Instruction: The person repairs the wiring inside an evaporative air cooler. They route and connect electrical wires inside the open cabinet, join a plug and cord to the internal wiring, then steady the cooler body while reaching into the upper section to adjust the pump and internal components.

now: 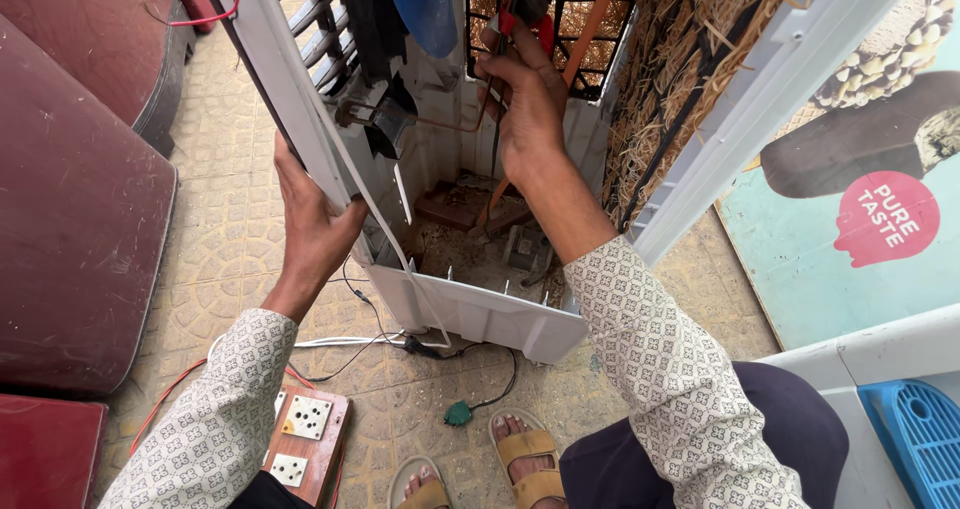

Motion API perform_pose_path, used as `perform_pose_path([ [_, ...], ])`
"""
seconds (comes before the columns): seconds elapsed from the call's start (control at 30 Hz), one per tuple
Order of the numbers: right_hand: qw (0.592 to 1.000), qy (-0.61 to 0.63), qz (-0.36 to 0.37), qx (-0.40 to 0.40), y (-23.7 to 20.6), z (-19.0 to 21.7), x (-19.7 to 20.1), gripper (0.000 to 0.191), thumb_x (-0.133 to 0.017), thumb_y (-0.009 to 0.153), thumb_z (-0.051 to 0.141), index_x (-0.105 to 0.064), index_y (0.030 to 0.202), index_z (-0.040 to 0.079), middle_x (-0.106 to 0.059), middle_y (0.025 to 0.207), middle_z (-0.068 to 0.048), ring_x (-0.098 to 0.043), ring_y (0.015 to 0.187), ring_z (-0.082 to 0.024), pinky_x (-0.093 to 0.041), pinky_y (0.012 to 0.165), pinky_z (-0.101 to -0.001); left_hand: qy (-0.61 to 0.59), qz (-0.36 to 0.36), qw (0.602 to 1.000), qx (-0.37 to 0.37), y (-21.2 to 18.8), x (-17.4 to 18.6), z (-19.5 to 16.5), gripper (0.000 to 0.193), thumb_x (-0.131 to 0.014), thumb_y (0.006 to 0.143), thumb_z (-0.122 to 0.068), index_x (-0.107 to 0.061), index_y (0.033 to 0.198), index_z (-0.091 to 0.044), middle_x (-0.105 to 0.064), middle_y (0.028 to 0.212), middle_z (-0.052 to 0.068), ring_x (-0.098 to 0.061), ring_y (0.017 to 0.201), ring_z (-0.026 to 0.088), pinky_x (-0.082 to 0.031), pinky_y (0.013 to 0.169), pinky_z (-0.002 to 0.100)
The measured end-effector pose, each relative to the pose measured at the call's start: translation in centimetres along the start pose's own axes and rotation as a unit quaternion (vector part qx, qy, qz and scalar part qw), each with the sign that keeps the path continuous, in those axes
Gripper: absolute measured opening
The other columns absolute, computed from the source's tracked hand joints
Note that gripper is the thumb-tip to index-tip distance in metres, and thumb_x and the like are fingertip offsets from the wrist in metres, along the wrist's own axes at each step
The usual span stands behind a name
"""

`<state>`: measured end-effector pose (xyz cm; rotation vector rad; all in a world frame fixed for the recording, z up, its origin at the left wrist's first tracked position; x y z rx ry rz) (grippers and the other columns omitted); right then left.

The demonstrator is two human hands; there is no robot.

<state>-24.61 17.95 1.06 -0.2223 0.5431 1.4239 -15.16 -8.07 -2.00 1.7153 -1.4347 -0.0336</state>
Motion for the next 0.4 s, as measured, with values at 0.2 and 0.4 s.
perform_pose_path([
  [0.2, 0.994, 0.058, 0.067, -0.061, 1.0, -0.6, -0.4, 0.042, -0.063, 0.084, 0.004, -0.063, 0.125, 0.017, -0.057, 0.088, 0.002, -0.053, 0.08, -0.011, -0.044, 0.072, -0.0322, -0.113, -0.012, 0.986, 0.122, -0.5, -1.1, 0.9, 0.108, -0.062, 0.078, 0.001, 0.005, 0.162, -0.004, -0.034, 0.152, 0.026, -0.049, 0.14, 0.043, -0.048, 0.111, 0.051],
  [0.4, 0.976, 0.137, 0.122, -0.115, 1.9, -1.3, 0.0, 0.023, -0.063, 0.082, 0.001, -0.05, 0.096, 0.013, -0.053, 0.091, -0.001, -0.051, 0.078, -0.015, -0.042, 0.072, -0.0345, -0.042, -0.033, 0.997, 0.062, -1.3, -0.7, -1.7, 0.106, -0.063, 0.081, 0.007, 0.004, 0.163, -0.001, -0.028, 0.158, 0.032, -0.037, 0.15, 0.047, -0.04, 0.123, 0.056],
])
Point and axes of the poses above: each hand's wrist, its own y-axis towards the middle knuckle, its own x-axis out of the back of the hand, z = x × y, the point moved 9 cm from there along y, towards the middle knuckle
